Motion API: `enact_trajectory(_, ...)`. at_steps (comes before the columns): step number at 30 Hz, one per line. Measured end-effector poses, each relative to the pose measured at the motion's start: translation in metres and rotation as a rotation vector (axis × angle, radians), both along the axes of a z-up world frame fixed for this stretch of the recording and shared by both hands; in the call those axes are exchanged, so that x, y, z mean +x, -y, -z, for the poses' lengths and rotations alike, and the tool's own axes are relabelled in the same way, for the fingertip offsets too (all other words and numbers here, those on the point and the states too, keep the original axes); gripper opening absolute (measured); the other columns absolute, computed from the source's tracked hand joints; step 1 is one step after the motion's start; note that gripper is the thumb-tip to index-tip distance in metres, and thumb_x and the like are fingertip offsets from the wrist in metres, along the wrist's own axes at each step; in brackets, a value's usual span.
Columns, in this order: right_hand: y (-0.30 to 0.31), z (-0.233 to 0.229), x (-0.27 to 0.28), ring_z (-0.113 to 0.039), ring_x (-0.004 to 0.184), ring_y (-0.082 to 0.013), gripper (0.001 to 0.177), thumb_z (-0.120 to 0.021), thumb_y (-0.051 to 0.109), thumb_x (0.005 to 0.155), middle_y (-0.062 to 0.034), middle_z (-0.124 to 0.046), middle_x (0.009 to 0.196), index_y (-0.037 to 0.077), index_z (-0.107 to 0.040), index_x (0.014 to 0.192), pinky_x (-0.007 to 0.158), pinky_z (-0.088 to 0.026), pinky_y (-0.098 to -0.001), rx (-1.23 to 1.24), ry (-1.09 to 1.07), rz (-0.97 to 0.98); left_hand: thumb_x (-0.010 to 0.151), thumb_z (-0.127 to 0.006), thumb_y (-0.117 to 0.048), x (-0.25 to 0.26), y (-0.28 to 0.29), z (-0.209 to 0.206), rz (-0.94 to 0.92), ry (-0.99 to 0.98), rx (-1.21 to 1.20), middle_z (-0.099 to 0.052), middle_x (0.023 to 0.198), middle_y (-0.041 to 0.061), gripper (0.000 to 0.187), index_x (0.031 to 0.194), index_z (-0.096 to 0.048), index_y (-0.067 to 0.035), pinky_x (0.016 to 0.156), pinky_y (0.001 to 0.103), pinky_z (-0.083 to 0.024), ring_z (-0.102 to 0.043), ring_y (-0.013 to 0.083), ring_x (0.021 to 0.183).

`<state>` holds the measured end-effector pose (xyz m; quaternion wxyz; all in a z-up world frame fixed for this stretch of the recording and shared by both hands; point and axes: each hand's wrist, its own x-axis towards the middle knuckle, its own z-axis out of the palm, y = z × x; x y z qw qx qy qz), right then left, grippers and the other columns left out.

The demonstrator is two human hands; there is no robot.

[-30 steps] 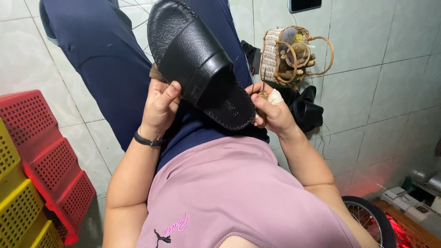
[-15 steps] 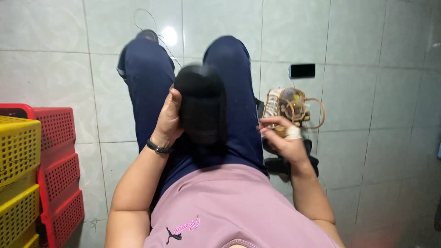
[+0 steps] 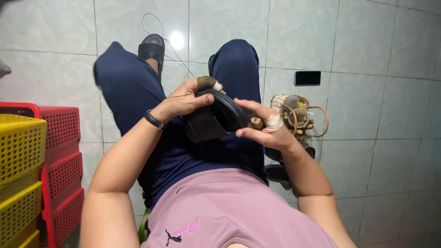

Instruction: Hand-sewing the strap of a black sandal to its sole using a needle and thread while sitting on the floor.

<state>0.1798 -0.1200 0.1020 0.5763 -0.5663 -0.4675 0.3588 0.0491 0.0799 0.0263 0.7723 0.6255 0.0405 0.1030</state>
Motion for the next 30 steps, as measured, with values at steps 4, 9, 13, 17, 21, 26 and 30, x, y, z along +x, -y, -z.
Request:
enact_trajectory(4, 0.020, 0.042, -0.006, -0.052, 0.043, -0.0085, 0.037, -0.077, 0.008, 0.078, -0.0102, -0.062, 0.057, -0.001, -0.064, 0.111, 0.036, -0.046, -0.0191, -0.337, -0.155, 0.091, 0.091, -0.067, -0.034, -0.005, -0.001, 0.015, -0.031, -0.223, 0.046, -0.066, 0.090, 0.002, 0.026, 0.104, -0.067, -0.012, 0.086, 0.035, -0.047, -0.059, 0.0152, 0.087)
enact_trajectory(9, 0.002, 0.053, -0.004, -0.050, 0.040, -0.0083, 0.021, -0.070, 0.017, 0.086, -0.0087, -0.058, 0.051, 0.006, -0.066, 0.104, 0.033, -0.044, -0.0203, -0.497, -0.069, 0.103, 0.091, -0.045, -0.067, -0.011, 0.023, 0.016, -0.125, -0.644, 0.136, -0.052, 0.131, 0.022, 0.064, 0.131, -0.050, -0.017, 0.109, 0.051, -0.030, -0.044, 0.0415, 0.128)
enact_trajectory(13, -0.006, 0.051, -0.004, -0.058, 0.050, -0.0116, 0.020, -0.068, 0.019, 0.088, -0.0094, -0.062, 0.057, 0.010, -0.067, 0.107, 0.043, -0.047, -0.0261, -0.531, 0.140, 0.083, 0.097, -0.037, -0.057, -0.015, 0.029, 0.008, -0.214, -0.620, 0.317, -0.042, 0.136, 0.030, 0.058, 0.142, -0.037, -0.019, 0.110, 0.056, -0.027, -0.038, 0.0489, 0.129)
enact_trajectory(17, 0.003, 0.055, 0.005, -0.061, 0.056, -0.0117, 0.035, -0.067, 0.014, 0.087, -0.0068, -0.062, 0.063, 0.012, -0.060, 0.122, 0.045, -0.050, -0.0212, -0.484, 0.010, 0.019, 0.102, -0.044, -0.026, -0.020, 0.048, -0.003, -0.512, -0.217, 0.650, -0.048, 0.117, 0.016, 0.039, 0.140, -0.044, -0.017, 0.100, 0.050, -0.037, -0.046, 0.0435, 0.112)
enact_trajectory(21, 0.020, 0.003, 0.015, -0.064, 0.059, -0.0094, 0.057, -0.062, 0.001, 0.086, -0.0062, -0.064, 0.072, 0.011, -0.044, 0.139, 0.042, -0.048, -0.0166, -0.345, -0.244, -0.003, 0.095, -0.057, -0.016, -0.027, 0.079, -0.040, -0.603, -0.028, 0.588, -0.057, 0.113, 0.014, 0.027, 0.120, -0.060, -0.006, 0.100, 0.044, -0.041, -0.053, 0.0364, 0.110)
enact_trajectory(26, 0.039, -0.070, 0.006, -0.060, 0.044, -0.0081, 0.040, -0.067, -0.008, 0.074, -0.0175, -0.067, 0.067, -0.012, -0.058, 0.113, 0.037, -0.045, -0.0176, -0.050, -0.105, -0.013, 0.084, -0.069, -0.026, -0.004, 0.100, -0.019, -0.401, 0.017, 0.812, -0.052, 0.114, 0.011, 0.027, 0.106, -0.064, -0.012, 0.099, 0.046, -0.038, -0.046, 0.0367, 0.112)
enact_trajectory(30, 0.036, -0.079, 0.028, -0.045, 0.038, -0.0036, 0.037, -0.056, -0.002, 0.087, -0.0290, -0.067, 0.090, -0.013, -0.045, 0.120, 0.034, -0.036, -0.0171, 0.093, -0.011, 0.068, 0.086, -0.069, -0.007, -0.039, 0.059, -0.078, -0.336, -0.137, -0.186, -0.069, 0.085, 0.008, 0.011, 0.096, -0.068, -0.004, 0.080, 0.032, -0.058, -0.065, 0.0154, 0.082)
